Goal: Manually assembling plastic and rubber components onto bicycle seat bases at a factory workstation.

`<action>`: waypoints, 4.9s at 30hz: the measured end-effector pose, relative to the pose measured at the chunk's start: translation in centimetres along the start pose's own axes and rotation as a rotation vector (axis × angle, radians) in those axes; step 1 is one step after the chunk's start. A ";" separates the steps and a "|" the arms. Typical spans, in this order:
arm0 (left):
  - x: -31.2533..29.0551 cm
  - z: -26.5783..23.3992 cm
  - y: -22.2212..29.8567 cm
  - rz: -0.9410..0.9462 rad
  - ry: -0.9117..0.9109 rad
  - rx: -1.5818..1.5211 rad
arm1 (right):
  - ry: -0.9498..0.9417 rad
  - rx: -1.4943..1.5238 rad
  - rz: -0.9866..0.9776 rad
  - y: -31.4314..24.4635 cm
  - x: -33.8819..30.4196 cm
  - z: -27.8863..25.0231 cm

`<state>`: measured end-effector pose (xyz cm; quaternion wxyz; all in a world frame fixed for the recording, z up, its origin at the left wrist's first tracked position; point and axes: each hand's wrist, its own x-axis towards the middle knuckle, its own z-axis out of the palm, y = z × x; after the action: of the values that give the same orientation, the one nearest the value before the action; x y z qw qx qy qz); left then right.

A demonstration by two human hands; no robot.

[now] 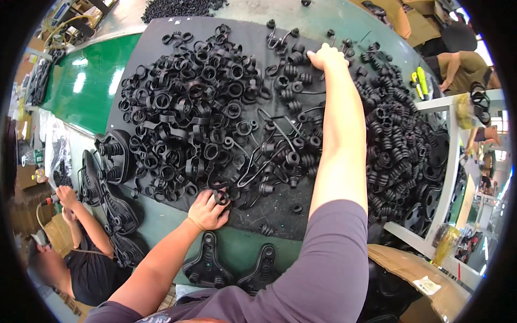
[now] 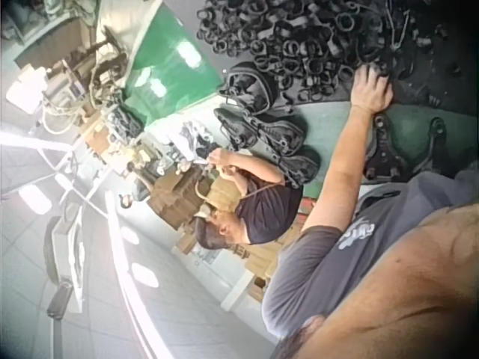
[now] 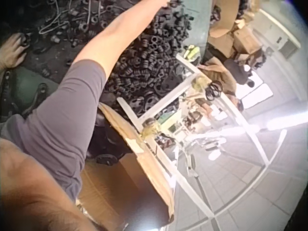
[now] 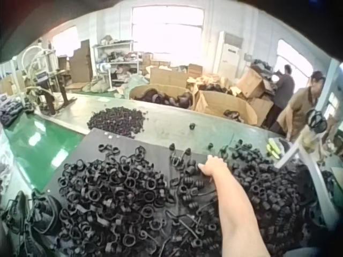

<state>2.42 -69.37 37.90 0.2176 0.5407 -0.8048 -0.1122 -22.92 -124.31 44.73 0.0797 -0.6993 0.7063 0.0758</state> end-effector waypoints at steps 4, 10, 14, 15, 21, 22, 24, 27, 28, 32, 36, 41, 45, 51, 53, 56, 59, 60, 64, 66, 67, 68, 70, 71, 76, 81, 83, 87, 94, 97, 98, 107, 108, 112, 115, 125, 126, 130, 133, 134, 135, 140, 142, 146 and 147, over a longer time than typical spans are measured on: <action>0.2 0.6 -0.1 0.024 0.022 0.005 | -0.146 0.098 0.087 0.4 2.2 1.1; -0.5 0.1 -0.4 -0.013 0.017 0.008 | -0.241 0.027 -0.056 0.7 -2.8 0.3; -0.1 0.6 0.0 -0.009 0.032 0.005 | -0.166 0.004 -0.126 2.4 -5.9 0.6; 0.0 0.6 0.1 -0.003 0.039 0.002 | -0.169 0.117 -0.183 3.1 -6.0 1.0; 0.0 0.9 0.1 -0.011 0.035 0.005 | -0.326 0.303 -0.189 3.3 -2.8 -1.3; 0.0 0.9 0.1 -0.006 0.040 0.000 | -0.051 0.254 -0.007 2.9 -2.6 -0.4; -0.2 0.6 0.0 -0.017 0.026 0.014 | 0.209 0.218 0.161 0.7 -3.6 1.1; 0.3 -0.3 0.4 0.001 0.024 0.016 | 0.049 0.069 0.277 -0.5 -3.7 0.3; 0.4 -0.1 0.3 0.012 0.030 0.021 | -0.007 0.001 0.258 -0.6 -3.3 0.1; 0.1 -0.3 0.2 0.012 0.034 0.029 | -0.024 0.054 0.210 -1.4 -3.2 0.1; 0.3 1.3 0.3 0.016 0.031 0.008 | 0.214 0.304 -0.001 3.2 0.3 1.2; -0.1 0.5 0.3 -0.009 0.022 0.034 | 0.190 0.468 -0.367 2.7 -13.0 -3.4; 0.2 0.6 0.4 0.000 0.041 0.058 | -0.196 0.492 -0.682 5.3 -24.1 -9.9; -1.0 1.4 -0.1 -0.031 0.021 0.084 | -0.602 0.700 -0.775 10.7 -21.3 -15.1; -1.1 1.7 -0.1 -0.026 0.015 0.106 | -0.342 0.825 -0.634 13.6 -14.6 -13.9; -0.7 2.3 0.0 -0.014 0.005 0.108 | 0.435 0.223 -0.322 20.9 -1.4 -8.5; -0.6 2.7 0.0 -0.024 -0.006 0.106 | 0.314 0.025 -0.037 26.8 7.4 -3.9; -1.2 1.9 0.0 -0.032 -0.024 0.131 | 0.311 0.022 0.016 25.0 7.6 -2.3; -1.7 2.0 -0.2 -0.001 -0.015 0.146 | 0.239 -0.138 0.206 25.0 9.0 1.0; -1.0 1.6 0.2 -0.009 -0.024 0.135 | 0.288 -0.197 0.189 24.3 8.7 1.5; -1.5 1.7 -0.1 -0.017 -0.026 0.119 | 0.275 -0.190 0.189 22.7 7.9 0.7; -1.8 1.5 0.0 -0.038 -0.031 0.116 | 0.194 -0.087 0.195 21.2 6.7 -0.7; -1.3 1.8 0.1 -0.040 -0.041 0.119 | 0.187 -0.044 0.146 22.2 6.7 -0.1; -1.1 1.6 0.1 -0.047 -0.036 0.116 | 0.244 -0.039 0.103 21.3 6.0 -0.1; -0.6 1.7 0.1 -0.018 -0.027 0.110 | 0.304 0.248 -0.117 19.9 0.8 -2.5; -0.2 0.2 0.3 -0.016 -0.005 0.076 | 0.240 0.644 -0.185 13.0 -17.0 -6.4; -0.4 0.6 0.3 -0.036 -0.008 0.065 | 0.240 0.965 -0.200 12.1 -22.8 -4.0; -0.6 0.3 0.1 -0.002 0.037 0.036 | 0.091 1.459 -0.023 6.9 -39.2 -1.4; -1.3 0.4 -0.3 0.044 0.116 -0.067 | 0.100 1.040 0.235 4.9 -62.0 5.8; -2.1 0.0 -0.8 -0.005 0.164 -0.198 | 0.106 0.627 0.239 4.5 -70.9 7.0; -2.2 -0.5 -0.4 -0.037 0.171 -0.199 | 0.188 0.481 0.166 4.4 -73.5 7.3; -3.8 -7.0 3.1 -0.358 0.267 -0.560 | -0.187 0.232 0.102 2.5 -83.0 13.8; -4.6 -7.6 3.2 -0.394 0.232 -0.598 | -0.103 0.214 0.040 2.3 -82.7 13.6; -11.1 -10.9 5.8 -0.526 0.130 -0.700 | 0.186 0.139 -0.251 3.0 -80.8 12.8; -19.7 -11.4 5.3 -0.337 0.149 -0.059 | 0.015 0.094 -0.271 3.4 -79.1 12.7; -29.0 -10.8 7.9 -0.355 -0.178 -0.103 | -0.202 0.404 -0.197 4.8 -75.4 12.8; -27.3 -11.8 8.1 -0.355 -0.237 -0.049 | -0.175 0.475 -0.173 5.2 -75.1 13.1; -22.8 -11.8 4.4 0.112 -0.203 0.176 | -0.239 0.855 -0.033 3.9 -74.0 12.5; -21.8 -10.9 1.8 0.322 -0.419 0.234 | -0.598 1.437 0.298 0.6 -74.1 7.5; -20.9 -11.0 1.6 0.319 -0.552 0.252 | -0.693 1.570 0.317 0.6 -73.6 7.5; -20.4 -11.0 1.6 0.313 -0.686 0.271 | -0.686 1.572 0.325 0.8 -73.4 7.5; -23.5 -11.9 2.2 0.175 -0.703 0.321 | -0.765 1.607 0.453 0.3 -72.9 8.1; -24.7 -12.0 2.2 0.145 -0.795 0.325 | -0.765 1.586 0.464 0.4 -73.0 9.0; -27.6 -14.5 2.3 -0.235 -0.659 0.292 | -0.811 1.582 0.495 1.0 -72.8 10.1; -27.4 -15.7 3.1 -0.476 -0.489 0.257 | -0.805 1.586 0.500 1.4 -72.8 9.9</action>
<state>16.08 -42.09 46.77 -0.0832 0.6929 -0.6923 -0.1834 -23.54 -51.08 51.02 0.7560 -0.1882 0.6012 -0.1778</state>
